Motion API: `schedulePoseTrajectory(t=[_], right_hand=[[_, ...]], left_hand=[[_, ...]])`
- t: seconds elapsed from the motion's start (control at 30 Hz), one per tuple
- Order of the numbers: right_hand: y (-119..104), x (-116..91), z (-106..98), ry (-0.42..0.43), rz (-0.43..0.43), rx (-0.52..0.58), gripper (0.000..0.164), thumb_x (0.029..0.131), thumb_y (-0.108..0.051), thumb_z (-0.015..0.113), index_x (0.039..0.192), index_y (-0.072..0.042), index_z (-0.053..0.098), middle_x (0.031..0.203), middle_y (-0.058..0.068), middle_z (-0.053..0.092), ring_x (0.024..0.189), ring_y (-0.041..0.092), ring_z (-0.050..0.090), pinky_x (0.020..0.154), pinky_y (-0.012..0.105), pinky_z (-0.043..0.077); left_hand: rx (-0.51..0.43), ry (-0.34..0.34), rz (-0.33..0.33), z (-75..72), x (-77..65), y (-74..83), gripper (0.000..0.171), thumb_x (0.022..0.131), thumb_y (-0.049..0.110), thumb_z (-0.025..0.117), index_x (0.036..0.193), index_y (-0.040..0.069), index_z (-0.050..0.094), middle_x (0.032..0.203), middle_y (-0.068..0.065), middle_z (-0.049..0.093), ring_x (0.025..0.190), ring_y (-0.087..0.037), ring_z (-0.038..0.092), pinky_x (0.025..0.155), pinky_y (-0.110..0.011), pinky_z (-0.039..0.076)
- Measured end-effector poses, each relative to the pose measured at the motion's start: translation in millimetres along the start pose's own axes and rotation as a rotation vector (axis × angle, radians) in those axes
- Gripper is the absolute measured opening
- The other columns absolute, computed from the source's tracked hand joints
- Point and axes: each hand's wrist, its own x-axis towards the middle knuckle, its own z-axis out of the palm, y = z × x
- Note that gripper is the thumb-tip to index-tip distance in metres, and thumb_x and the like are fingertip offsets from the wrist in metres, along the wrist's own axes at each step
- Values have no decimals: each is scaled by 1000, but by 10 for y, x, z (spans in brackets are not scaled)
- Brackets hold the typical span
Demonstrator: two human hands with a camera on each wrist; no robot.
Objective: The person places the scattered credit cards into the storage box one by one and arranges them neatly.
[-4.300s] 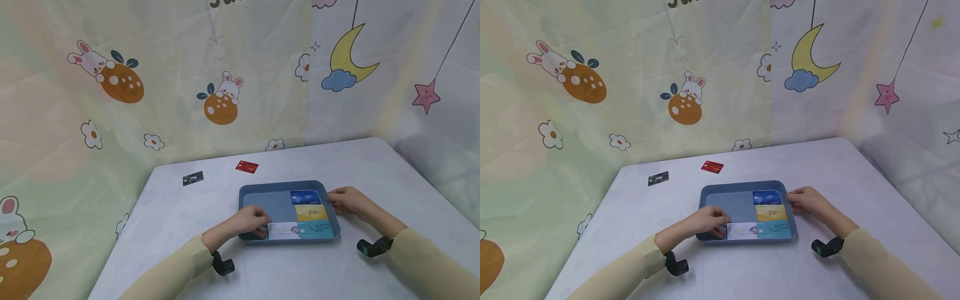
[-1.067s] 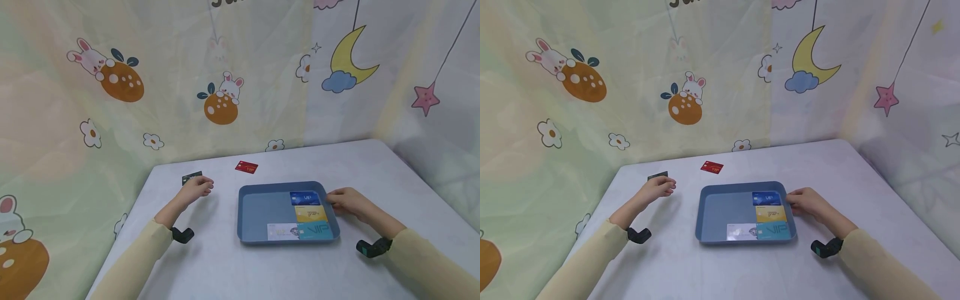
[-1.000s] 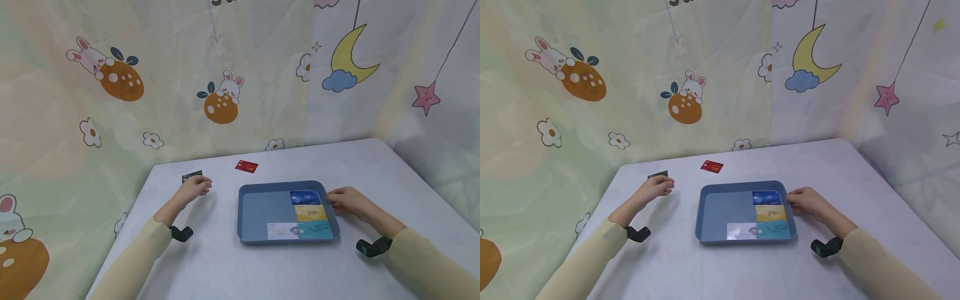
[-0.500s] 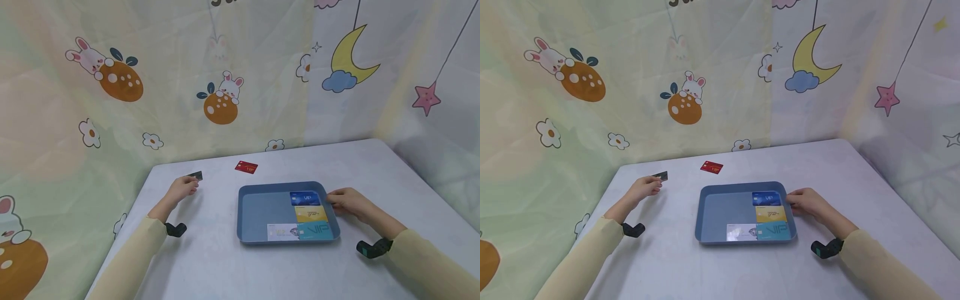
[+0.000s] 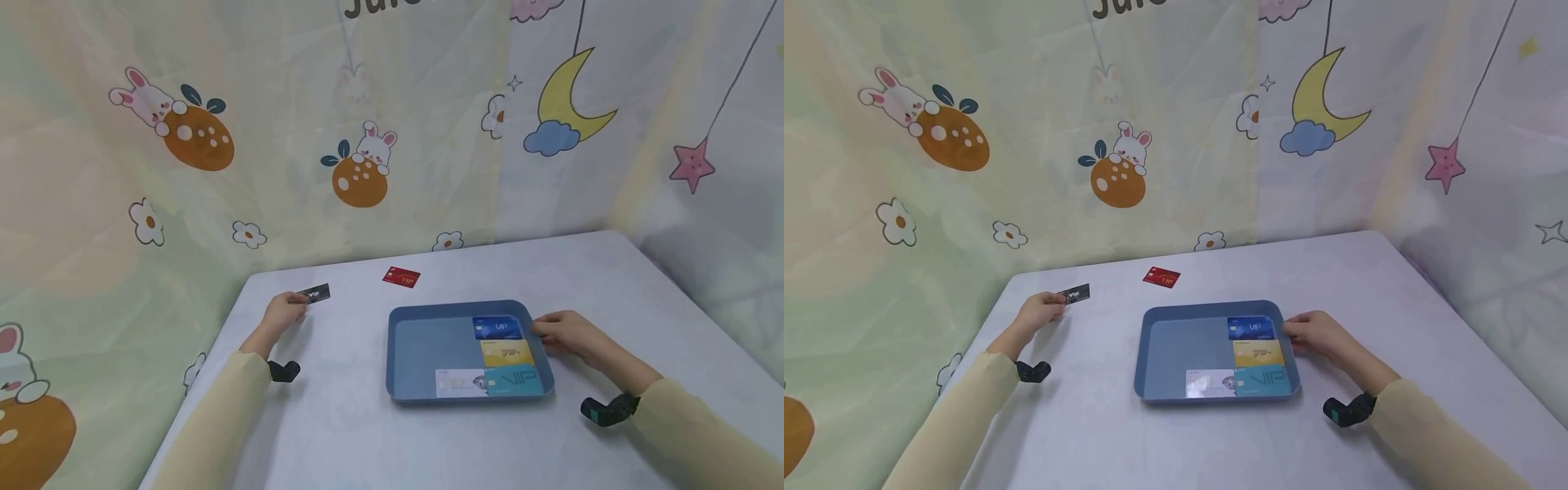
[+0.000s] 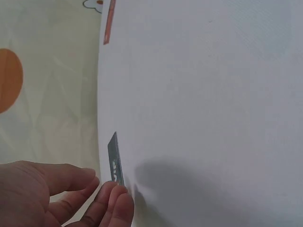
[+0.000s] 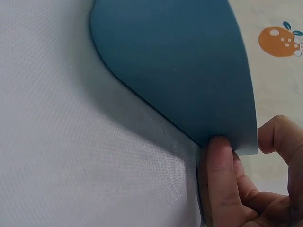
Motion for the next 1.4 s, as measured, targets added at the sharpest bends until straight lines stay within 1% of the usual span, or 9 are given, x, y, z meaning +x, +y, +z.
schedulePoseTrajectory(t=[0.17,0.33,0.47,0.67,0.83,0.97,1.1,1.23,1.4], right_hand=[[13,4,23,1,2,7,62,99,-23,59,141,20,43,131,33,60,105,24,66,85,32,63],[-4,-11,25,4,2,19,62,99,-21,59,141,21,43,130,34,60,104,23,67,85,33,64],[-17,-20,18,3,1,16,62,99,-21,58,141,21,43,131,35,59,106,24,67,85,33,63],[3,4,9,9,15,-2,63,99,-23,59,141,21,43,132,35,59,108,27,67,85,33,63],[27,29,15,7,19,0,63,99,-23,59,142,21,42,133,35,59,108,27,67,85,34,63],[7,29,16,14,20,-1,64,98,-23,60,142,21,41,132,35,59,106,26,67,84,34,64],[-13,23,17,13,20,-8,65,98,-23,60,142,21,42,132,35,59,105,26,67,84,33,64],[-18,18,19,8,12,-14,64,98,-23,60,141,21,43,131,35,59,104,25,66,84,33,64],[-6,10,20,11,10,-7,64,98,-23,60,140,21,44,130,34,60,103,24,66,84,33,64]], left_hand=[[33,32,-44,6,18,-83,35,100,7,55,131,-7,58,130,-26,60,97,-24,63,81,-30,54],[105,69,-58,2,46,-53,35,99,7,54,131,-7,58,133,-28,58,109,-34,58,93,-42,52],[162,94,-47,27,87,-38,34,98,5,51,130,-7,56,133,-29,57,117,-38,55,104,-51,49],[320,157,48,114,191,-107,41,96,4,47,133,-11,54,130,-31,53,120,-45,49,105,-55,45],[413,181,107,141,270,-158,49,95,1,47,142,-12,47,141,-34,48,126,-51,45,109,-58,40],[443,139,119,114,326,-154,61,93,-2,43,153,-9,36,154,-32,41,131,-52,42,114,-59,36],[470,70,82,83,376,-157,66,94,1,41,159,-4,29,161,-27,37,129,-47,38,115,-59,36],[528,40,84,50,391,-156,63,96,4,44,158,-3,34,157,-27,42,128,-45,39,114,-59,39],[584,0,62,1,340,-37,59,96,6,50,155,-1,41,151,-27,47,132,-45,41,113,-62,41]])
